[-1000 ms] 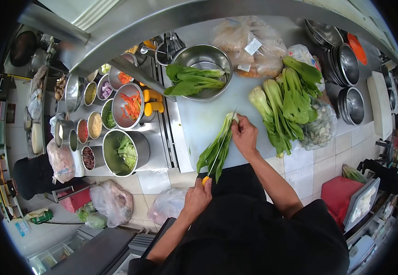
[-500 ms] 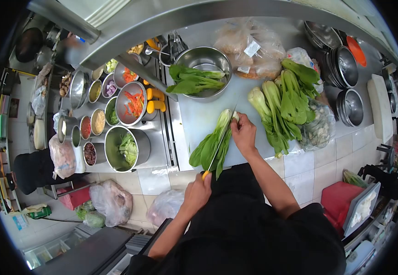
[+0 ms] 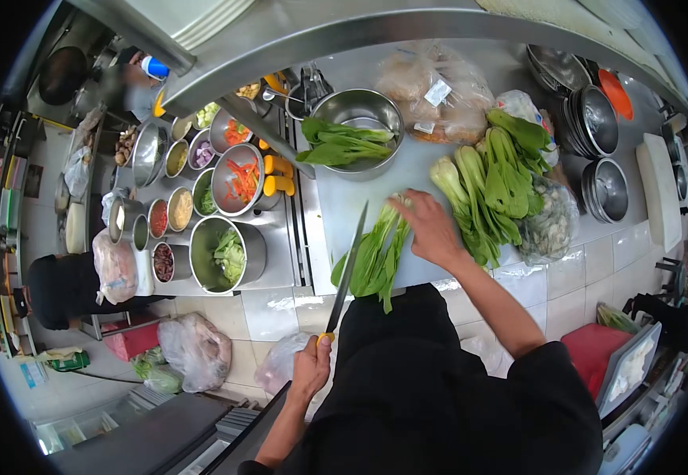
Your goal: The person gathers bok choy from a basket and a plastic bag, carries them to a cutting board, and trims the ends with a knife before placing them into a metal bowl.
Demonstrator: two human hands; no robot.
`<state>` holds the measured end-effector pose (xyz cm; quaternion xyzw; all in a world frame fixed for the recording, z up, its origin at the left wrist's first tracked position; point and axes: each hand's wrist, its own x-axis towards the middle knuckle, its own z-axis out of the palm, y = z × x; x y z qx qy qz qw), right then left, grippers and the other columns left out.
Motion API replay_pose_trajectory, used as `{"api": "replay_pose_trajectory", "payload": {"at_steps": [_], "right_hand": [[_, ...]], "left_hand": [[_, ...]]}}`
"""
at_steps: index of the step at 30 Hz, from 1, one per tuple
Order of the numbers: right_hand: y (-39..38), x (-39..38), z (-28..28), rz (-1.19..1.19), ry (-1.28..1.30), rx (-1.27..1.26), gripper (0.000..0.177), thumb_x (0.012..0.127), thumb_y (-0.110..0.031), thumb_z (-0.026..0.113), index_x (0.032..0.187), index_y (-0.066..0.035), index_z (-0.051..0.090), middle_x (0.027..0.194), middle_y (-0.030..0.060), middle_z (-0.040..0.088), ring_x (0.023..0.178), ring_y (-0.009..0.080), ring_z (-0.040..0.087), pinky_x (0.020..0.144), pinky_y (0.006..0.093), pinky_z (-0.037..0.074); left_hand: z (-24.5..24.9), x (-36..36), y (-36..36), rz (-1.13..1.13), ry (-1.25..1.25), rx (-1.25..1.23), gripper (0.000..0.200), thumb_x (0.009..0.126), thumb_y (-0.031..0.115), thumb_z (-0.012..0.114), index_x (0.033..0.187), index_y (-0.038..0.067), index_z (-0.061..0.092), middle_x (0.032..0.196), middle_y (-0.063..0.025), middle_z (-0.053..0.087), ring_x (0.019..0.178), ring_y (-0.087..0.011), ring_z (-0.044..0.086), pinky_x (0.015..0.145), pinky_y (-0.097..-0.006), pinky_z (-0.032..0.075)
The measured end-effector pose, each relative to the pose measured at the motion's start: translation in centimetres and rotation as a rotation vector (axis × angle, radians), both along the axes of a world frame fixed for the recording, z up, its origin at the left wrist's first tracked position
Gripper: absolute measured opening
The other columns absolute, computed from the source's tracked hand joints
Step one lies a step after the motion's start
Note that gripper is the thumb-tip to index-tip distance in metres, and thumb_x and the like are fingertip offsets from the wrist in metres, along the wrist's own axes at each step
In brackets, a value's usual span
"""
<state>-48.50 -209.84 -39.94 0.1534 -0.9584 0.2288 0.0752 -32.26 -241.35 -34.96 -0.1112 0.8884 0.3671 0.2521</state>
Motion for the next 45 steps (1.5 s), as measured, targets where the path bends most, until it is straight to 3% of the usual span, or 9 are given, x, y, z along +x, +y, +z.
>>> {"api": "replay_pose_trajectory", "payload": {"at_steps": [4,9,18,26,28,33,36,42,45], "right_hand": [[-0.9,-3.2,-1.1,0.406,0.001,0.184,0.067,0.061,0.001,0.068,0.125,-0.011,0.055,0.126,0.0095,0.052,0.125,0.0312,0.042,0.107,0.0504,0.032],[-1.0,-4.5,-3.2,0.541,-0.063,0.229,0.031,0.063,-0.005,0.067,0.091,-0.01,0.057,0.094,0.0055,0.05,0.099,0.0262,0.049,0.089,0.0422,0.038],[-1.7,-6.5,3.6,0.14,0.119,-0.567,0.041,0.06,0.007,0.051,0.099,-0.001,0.057,0.097,0.0172,0.053,0.096,0.0389,0.048,0.085,0.0453,0.039],[-4.9,-21.2,3.1,-0.108,0.009,-0.167,0.049,0.065,0.0,0.059,0.115,-0.003,0.058,0.115,0.0185,0.058,0.117,0.0391,0.048,0.1,0.0451,0.042],[-4.1,-20.4,3.9,-0.231,-0.182,0.013,0.052,0.067,-0.002,0.061,0.118,-0.004,0.058,0.121,0.0182,0.058,0.123,0.0372,0.048,0.105,0.0426,0.041],[3.8,-15.7,9.7,-0.102,-0.238,-0.389,0.054,0.076,-0.013,0.069,0.128,-0.007,0.057,0.124,0.0177,0.062,0.115,0.0319,0.06,0.098,0.0395,0.048],[8.2,-13.1,7.1,-0.294,-0.367,0.223,0.051,0.075,-0.022,0.069,0.125,-0.009,0.062,0.125,0.018,0.061,0.116,0.0325,0.058,0.095,0.0419,0.049],[6.0,-9.3,1.2,-0.204,-0.456,0.468,0.066,0.066,-0.033,0.077,0.125,-0.012,0.059,0.121,0.0182,0.061,0.111,0.0368,0.057,0.099,0.0435,0.045],[8.1,-9.7,2.4,-0.092,-0.474,0.122,0.061,0.067,-0.025,0.079,0.122,-0.01,0.058,0.115,0.0137,0.062,0.107,0.0296,0.06,0.093,0.0381,0.048]], "left_hand": [[-0.8,0.0,-0.9,0.155,-0.005,0.036,0.056,0.101,0.05,0.041,0.089,-0.001,0.061,0.062,-0.0127,0.06,0.057,-0.0242,0.062,0.057,-0.0383,0.047],[-0.8,0.4,-1.5,0.353,0.024,0.115,0.057,0.101,0.05,0.044,0.082,-0.001,0.06,0.055,-0.0031,0.051,0.047,-0.0093,0.047,0.044,-0.029,0.038],[-2.5,2.9,-2.7,0.463,0.075,0.177,0.06,0.1,0.054,0.043,0.082,-0.001,0.06,0.054,-0.0022,0.048,0.045,-0.0089,0.045,0.042,-0.029,0.037],[-2.0,2.3,-2.1,0.424,0.107,0.212,0.059,0.1,0.053,0.044,0.078,0.0,0.058,0.052,-0.0009,0.046,0.044,-0.0079,0.043,0.038,-0.0284,0.033],[-2.1,2.5,-2.1,0.434,0.082,0.241,0.058,0.101,0.051,0.044,0.077,0.0,0.058,0.052,-0.0003,0.046,0.044,-0.0073,0.042,0.039,-0.028,0.033],[-3.0,3.5,-3.2,0.406,0.097,0.213,0.054,0.102,0.045,0.046,0.077,-0.001,0.058,0.052,-0.002,0.048,0.048,-0.008,0.046,0.045,-0.0286,0.036],[-2.6,2.5,-3.0,0.384,0.046,0.211,0.054,0.102,0.045,0.046,0.079,-0.002,0.059,0.054,-0.0037,0.052,0.049,-0.0096,0.049,0.046,-0.0295,0.039],[-3.5,0.0,-2.6,0.266,0.122,0.242,0.054,0.101,0.045,0.047,0.083,-0.003,0.061,0.059,-0.0048,0.055,0.051,-0.0103,0.051,0.048,-0.0303,0.042],[-3.2,-0.6,-2.7,0.266,0.132,0.229,0.054,0.101,0.046,0.048,0.082,-0.003,0.061,0.059,-0.0048,0.055,0.051,-0.01,0.051,0.048,-0.0302,0.041]]}}
